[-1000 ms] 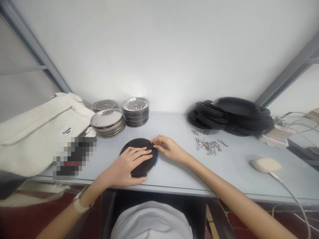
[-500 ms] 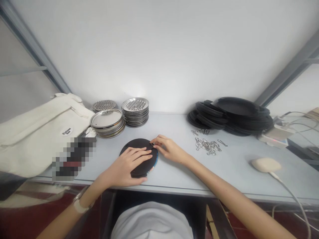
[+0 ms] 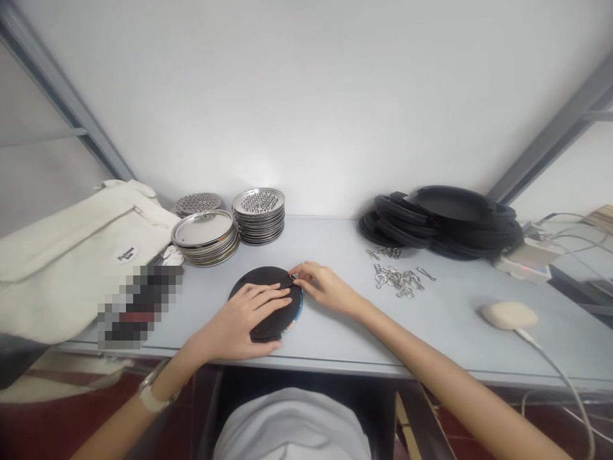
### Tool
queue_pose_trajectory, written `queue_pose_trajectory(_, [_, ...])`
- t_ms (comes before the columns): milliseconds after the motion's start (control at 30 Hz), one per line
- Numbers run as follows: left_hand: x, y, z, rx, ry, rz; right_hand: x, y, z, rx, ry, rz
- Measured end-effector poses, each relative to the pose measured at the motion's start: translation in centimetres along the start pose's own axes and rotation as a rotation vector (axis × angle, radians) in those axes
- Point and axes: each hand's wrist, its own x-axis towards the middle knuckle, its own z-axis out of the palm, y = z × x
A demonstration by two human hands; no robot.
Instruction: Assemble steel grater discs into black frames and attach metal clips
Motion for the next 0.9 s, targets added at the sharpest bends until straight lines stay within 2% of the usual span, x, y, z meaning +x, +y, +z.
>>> queue_pose_trajectory(900, [0.02,-0.02,0.05,-0.002,0.018,0.008,0.09,-0.05,-0.05,0.164,-0.07,0.086])
